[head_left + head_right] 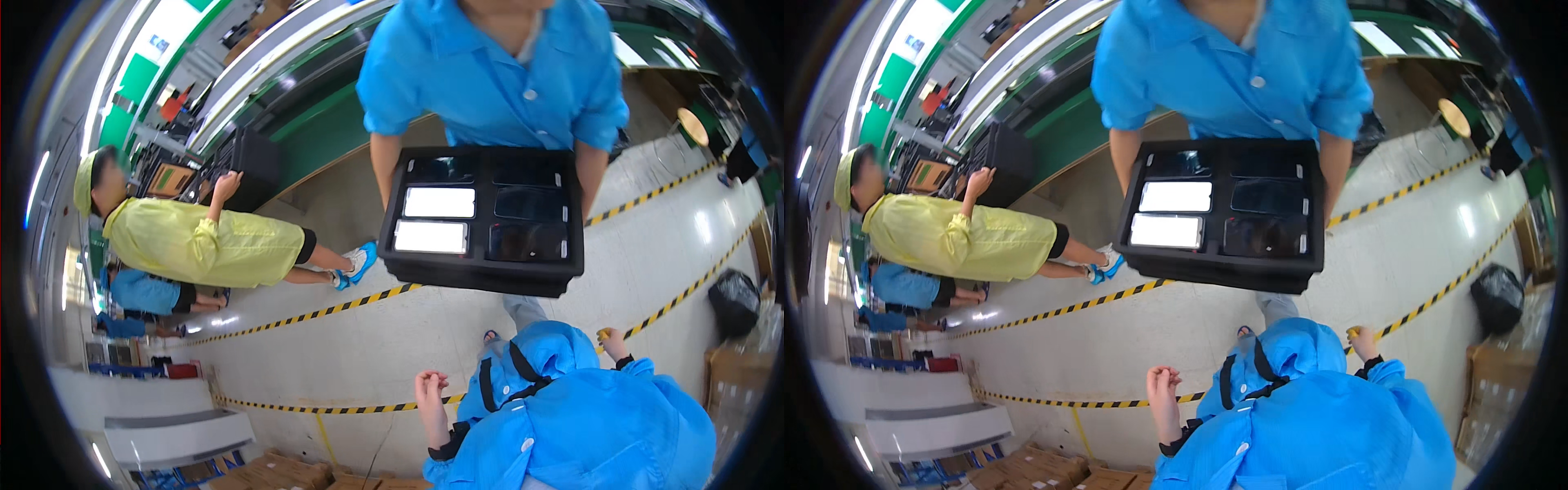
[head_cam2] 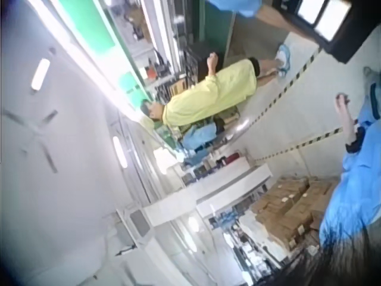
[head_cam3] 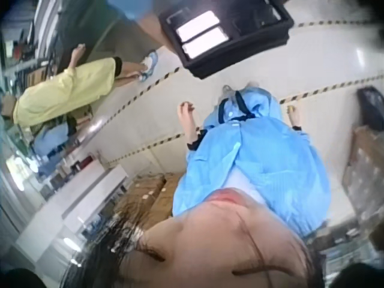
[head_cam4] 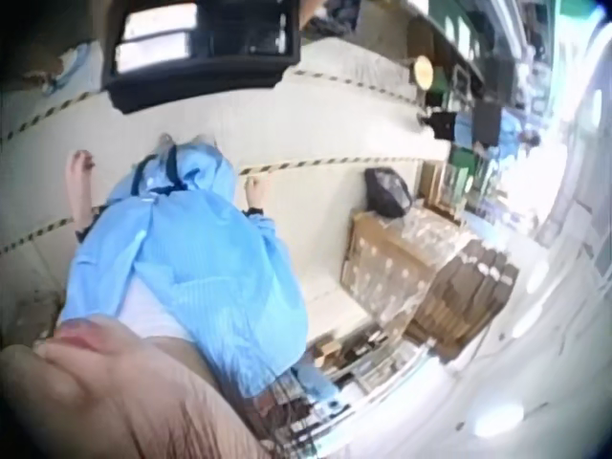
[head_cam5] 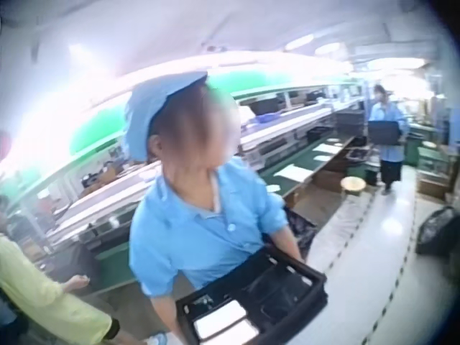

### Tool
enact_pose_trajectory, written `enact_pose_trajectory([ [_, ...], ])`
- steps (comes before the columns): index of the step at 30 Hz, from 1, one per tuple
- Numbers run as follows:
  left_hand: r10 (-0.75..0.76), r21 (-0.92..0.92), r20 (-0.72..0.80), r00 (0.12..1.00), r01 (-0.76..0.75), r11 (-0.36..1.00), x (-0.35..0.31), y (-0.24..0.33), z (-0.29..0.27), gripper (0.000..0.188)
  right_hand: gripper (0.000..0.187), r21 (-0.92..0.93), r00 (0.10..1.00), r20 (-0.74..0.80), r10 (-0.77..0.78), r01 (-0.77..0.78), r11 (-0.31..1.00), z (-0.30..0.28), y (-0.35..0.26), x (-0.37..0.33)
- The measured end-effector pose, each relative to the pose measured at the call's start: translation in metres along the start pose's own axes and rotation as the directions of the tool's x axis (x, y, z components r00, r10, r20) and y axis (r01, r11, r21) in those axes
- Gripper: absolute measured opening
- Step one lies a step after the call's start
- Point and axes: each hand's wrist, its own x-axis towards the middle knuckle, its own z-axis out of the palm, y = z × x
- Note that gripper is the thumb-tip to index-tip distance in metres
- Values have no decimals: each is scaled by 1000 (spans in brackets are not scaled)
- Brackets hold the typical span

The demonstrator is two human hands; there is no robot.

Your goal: Cleaning smartphone screens with a cloth and solvent in a factory environment.

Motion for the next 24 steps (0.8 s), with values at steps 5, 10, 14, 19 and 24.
enact_pose_trajectory([
  [5,16,2,104,994,-17,1000,-15,-10,-9,10,16,216,963,-185,198,-157,964,-7,21,-119],
  [10,95,18,197,976,-100,995,-35,-29,10,8,15,263,916,-311,254,-174,949,-2,105,-178],
  [14,95,37,293,951,-110,993,-68,-52,53,8,17,279,878,-407,250,-141,950,-16,158,-226],
  [19,-37,156,485,874,-45,987,-138,-105,142,9,16,381,790,-516,330,-134,915,-64,244,-327],
  [24,-219,269,738,638,20,963,-215,-168,246,11,19,491,557,-654,512,-201,847,-119,259,-408],
])
